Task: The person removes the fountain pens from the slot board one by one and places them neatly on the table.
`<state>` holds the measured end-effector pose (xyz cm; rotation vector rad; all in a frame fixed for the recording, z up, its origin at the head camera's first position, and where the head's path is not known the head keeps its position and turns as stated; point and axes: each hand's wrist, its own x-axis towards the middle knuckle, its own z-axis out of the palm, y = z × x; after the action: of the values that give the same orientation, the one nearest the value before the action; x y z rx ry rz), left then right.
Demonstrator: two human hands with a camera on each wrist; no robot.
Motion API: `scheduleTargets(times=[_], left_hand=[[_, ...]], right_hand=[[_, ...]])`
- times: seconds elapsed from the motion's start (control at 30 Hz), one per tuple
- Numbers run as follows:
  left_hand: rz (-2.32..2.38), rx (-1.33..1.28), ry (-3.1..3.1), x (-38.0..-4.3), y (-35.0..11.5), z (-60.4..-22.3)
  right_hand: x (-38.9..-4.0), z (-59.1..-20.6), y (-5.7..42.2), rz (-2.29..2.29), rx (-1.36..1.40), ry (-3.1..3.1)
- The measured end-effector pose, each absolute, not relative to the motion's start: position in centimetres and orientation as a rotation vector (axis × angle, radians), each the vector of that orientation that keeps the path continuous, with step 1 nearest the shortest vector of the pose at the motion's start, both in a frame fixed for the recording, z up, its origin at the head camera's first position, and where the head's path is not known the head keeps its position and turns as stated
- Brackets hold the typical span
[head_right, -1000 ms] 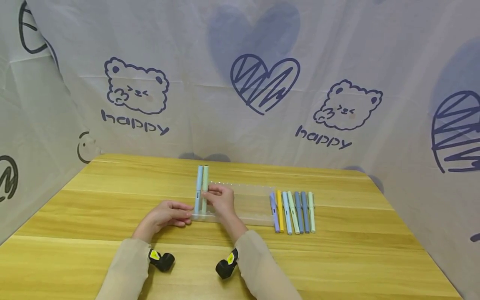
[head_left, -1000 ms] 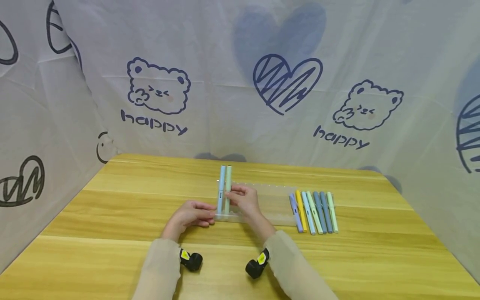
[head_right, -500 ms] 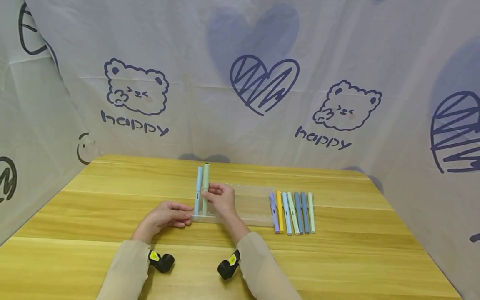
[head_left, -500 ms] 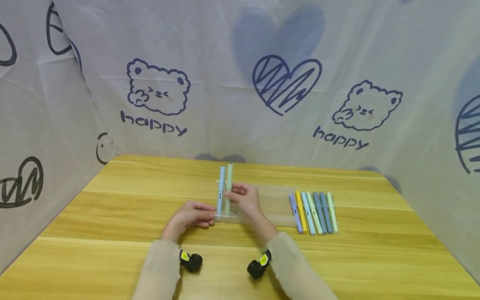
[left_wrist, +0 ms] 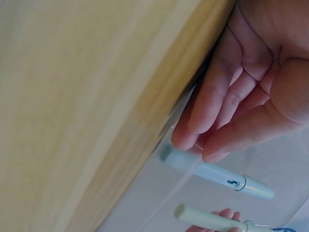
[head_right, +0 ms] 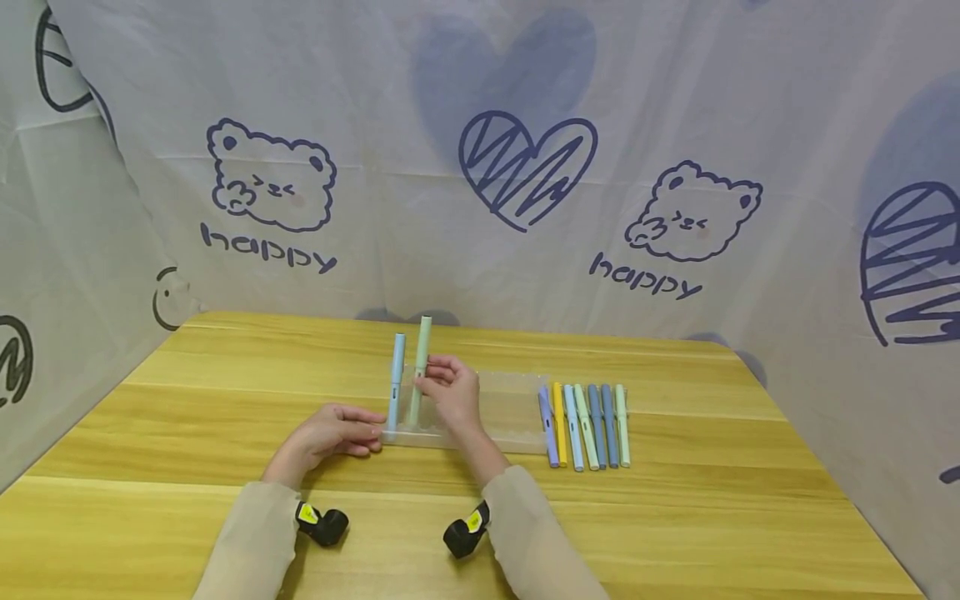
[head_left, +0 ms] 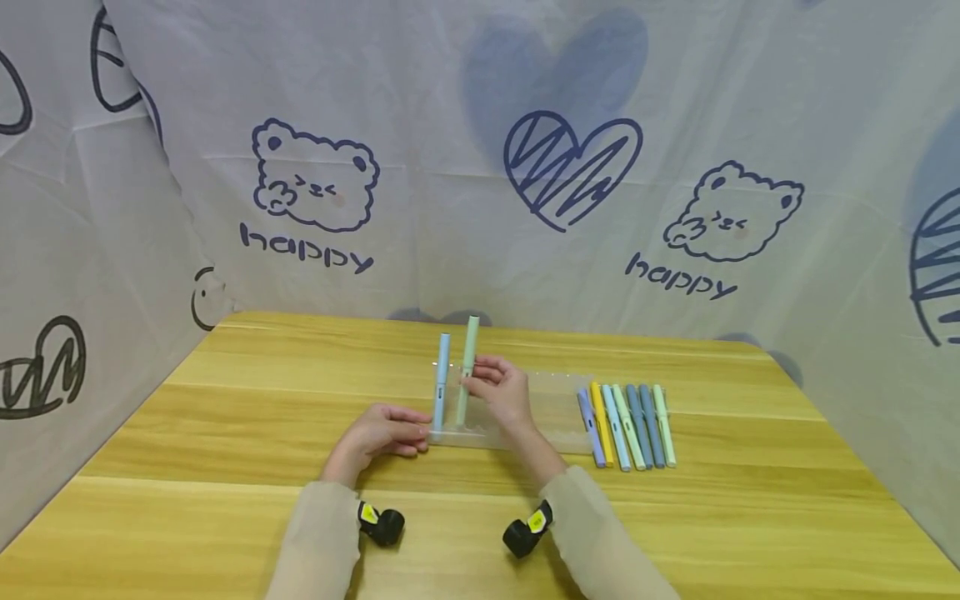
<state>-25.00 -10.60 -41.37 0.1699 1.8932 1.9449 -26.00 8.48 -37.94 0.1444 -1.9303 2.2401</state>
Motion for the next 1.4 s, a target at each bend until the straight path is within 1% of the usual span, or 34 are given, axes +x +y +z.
scheduleTargets(times=[0.5,0.77,0.97,1.4], left_hand=[[1.951,0.182,1.894,-25.0,-10.6,-41.6],[1.945,0.176,1.902,-24.9,-10.6,-41.6],[1.941,0.181,1.908,-25.0,-10.6,-41.5],[1.939,0.174,1.905,-25.0,-10.6,-41.5]], right_hand=[[-25.8,-37.5,11.2,2.258,0.222,-1.809],[-25.4,-37.0,12.8,2.25,0.199,-1.834],[-25.5,-37.3,14.4,2.209,0.261,-1.813],[-24.5,-36.2,16.5,2.176,0.221,-1.839]])
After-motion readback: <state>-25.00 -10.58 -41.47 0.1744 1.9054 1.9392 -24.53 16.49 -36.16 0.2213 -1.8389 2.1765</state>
